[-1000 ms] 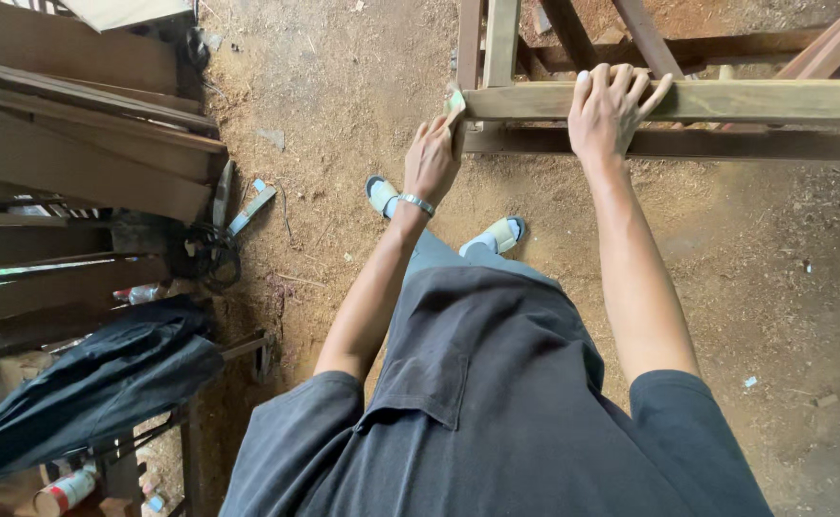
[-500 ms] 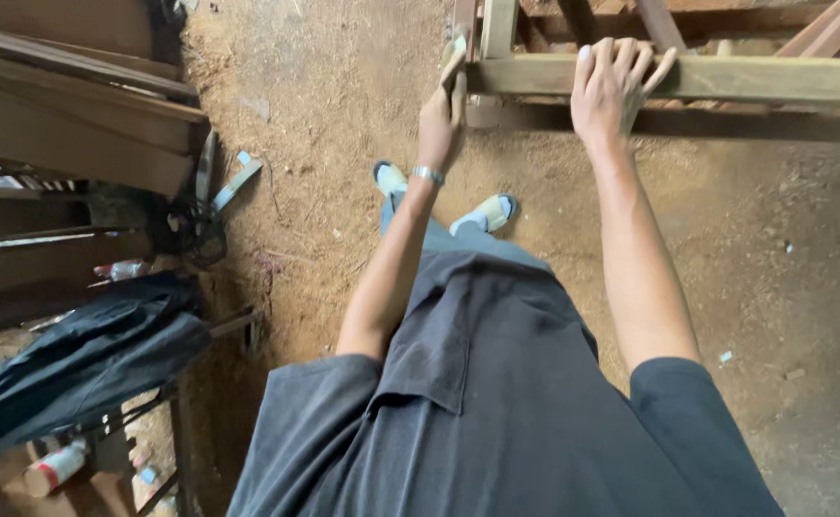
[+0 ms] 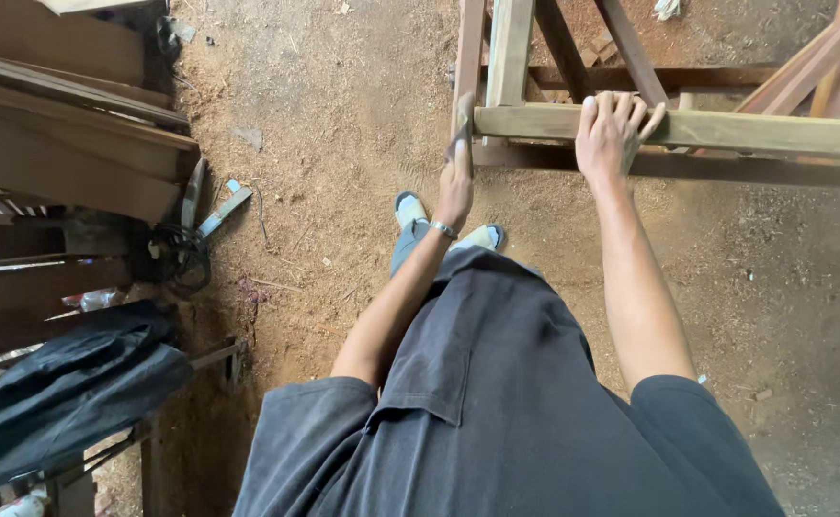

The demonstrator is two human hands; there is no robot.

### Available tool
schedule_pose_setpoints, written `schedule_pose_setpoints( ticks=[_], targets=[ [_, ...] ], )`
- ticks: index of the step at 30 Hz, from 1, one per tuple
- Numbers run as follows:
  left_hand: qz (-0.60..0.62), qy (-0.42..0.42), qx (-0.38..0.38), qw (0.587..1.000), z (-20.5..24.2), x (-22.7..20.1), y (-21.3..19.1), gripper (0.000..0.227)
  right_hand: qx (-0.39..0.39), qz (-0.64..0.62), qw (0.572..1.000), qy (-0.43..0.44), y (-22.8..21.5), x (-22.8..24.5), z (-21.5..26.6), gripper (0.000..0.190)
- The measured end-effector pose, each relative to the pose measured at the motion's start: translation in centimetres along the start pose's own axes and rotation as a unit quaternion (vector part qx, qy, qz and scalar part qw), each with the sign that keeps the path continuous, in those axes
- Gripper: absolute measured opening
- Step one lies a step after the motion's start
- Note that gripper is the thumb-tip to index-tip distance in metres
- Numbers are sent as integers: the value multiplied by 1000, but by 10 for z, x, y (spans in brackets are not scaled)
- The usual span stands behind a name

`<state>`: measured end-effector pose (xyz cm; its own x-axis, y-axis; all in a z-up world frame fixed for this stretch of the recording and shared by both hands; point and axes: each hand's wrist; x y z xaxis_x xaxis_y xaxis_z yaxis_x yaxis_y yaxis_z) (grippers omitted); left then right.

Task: The person sands a wooden furniture frame by hand using a piece of sandpaper. They work on the edges and corners of the frame, moving around the object to reach different sections.

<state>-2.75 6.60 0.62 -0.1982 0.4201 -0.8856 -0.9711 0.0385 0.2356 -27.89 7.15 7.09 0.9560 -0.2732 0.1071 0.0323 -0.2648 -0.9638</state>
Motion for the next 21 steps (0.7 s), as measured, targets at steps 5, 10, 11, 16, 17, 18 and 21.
schedule_pose_setpoints(
  ticks=[5,10,11,16,17,18,21],
  targets=[
    [-31,2,30,999,-34,-9,-4,66,-6,11,1000,1,6,-3,-1,32],
    [-140,45,15,989,-32,-21,3,66,15,26,1000,7,12,-4,-1,32],
    [-149,34,30,988,-11,-20,-2,64,18,25,999,12,12,-3,-1,32],
    [-147,23,17,989,2,-11,-5,67,18,32,999,22,12,-3,2,33],
    [-154,9,-4,988,-11,-10,0,68,12,36,999,20,12,-2,2,34],
    [-161,-4,-24,987,-18,-10,6,69,6,40,999,18,11,-2,3,34],
    [-99,14,-109,989,-13,-20,35,72,-3,7,1000,7,11,-3,2,32]
  ],
)
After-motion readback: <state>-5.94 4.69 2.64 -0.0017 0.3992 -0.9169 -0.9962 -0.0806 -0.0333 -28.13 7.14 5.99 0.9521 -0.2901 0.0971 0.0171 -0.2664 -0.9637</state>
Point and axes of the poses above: each hand's wrist, its own z-axis away from the middle knuckle, its own y-axis out of the palm, x = y × z, and after that the axes turned 8 degrees about z, right-handed
